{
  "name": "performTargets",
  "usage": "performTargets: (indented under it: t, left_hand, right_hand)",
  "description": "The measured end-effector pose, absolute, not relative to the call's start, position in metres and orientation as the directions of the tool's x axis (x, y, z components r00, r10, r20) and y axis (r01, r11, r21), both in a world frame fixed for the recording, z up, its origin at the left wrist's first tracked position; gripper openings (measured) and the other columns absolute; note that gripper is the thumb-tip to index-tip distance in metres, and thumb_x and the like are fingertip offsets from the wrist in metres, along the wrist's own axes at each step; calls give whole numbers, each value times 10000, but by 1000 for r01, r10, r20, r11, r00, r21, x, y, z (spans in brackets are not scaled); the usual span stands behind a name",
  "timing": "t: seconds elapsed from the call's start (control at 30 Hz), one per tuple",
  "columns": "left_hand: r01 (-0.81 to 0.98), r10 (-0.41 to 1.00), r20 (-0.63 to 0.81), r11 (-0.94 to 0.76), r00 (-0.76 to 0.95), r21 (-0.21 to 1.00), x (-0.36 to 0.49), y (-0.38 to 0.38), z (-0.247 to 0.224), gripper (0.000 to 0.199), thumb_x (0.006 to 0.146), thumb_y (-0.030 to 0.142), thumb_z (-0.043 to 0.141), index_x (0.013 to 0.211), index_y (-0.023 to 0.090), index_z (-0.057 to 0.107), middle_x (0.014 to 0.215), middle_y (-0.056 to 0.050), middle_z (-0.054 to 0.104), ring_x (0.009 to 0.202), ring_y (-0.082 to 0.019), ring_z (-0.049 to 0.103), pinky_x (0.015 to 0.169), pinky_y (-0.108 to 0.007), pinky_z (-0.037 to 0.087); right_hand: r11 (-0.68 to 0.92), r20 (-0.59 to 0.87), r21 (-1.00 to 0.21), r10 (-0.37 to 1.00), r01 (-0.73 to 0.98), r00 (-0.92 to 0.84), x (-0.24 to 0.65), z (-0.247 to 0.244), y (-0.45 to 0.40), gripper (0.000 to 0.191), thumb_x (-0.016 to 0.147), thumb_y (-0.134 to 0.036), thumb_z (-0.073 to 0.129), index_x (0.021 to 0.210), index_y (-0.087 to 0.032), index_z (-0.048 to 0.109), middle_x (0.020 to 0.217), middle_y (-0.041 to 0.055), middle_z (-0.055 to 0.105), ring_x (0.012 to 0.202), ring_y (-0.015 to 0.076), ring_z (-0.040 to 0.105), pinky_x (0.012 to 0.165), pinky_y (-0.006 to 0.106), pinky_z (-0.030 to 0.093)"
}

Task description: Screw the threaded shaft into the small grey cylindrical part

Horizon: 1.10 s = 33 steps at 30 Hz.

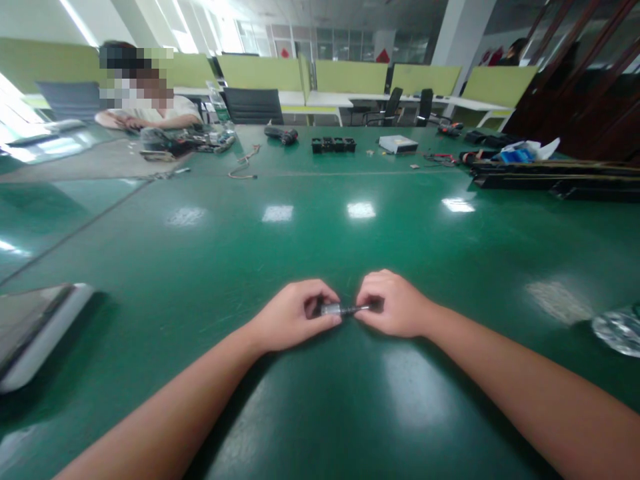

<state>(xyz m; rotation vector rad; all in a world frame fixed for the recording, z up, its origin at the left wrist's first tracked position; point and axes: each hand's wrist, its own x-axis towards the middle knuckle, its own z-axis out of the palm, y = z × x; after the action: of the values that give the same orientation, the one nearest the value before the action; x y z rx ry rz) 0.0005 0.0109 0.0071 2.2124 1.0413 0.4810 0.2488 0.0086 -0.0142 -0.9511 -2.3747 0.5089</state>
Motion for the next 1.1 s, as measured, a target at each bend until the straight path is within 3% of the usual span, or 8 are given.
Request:
performTargets:
  t: [0.37,0.67,1.1]
  left_hand:
    - [574,792,55,-485,608,660,2,10,6,289,794,392,735,997,193,686,789,7,631,670,-134,537,605,-234,392]
    - [553,790,67,-484,610,678,2,11,5,295,755,390,774,948,185,686,825,-4,635,708,-145,538,617,-239,382]
    - [530,764,117,-540,634,654,3,11,3,256,785,374,767,932,183,681,837,-6,619,708,-141,537,633,-242,385]
  right_hand:
    - [634,303,-556,757,538,-579,247,-13,8,151,754,-257,787,853,-188,697,773,2,698,732,153,622,781,312,412]
    - [689,315,-531,701,493,-640,244,-14,6,179,785,-273,769,939,-203,708,918,37,739,900,205,650,852,349,420]
    - [705,306,-517,682,486,-664,241,-16,5,149,846,-280,730,977,-210,727,928,29,737,919,196,648,856,350,410]
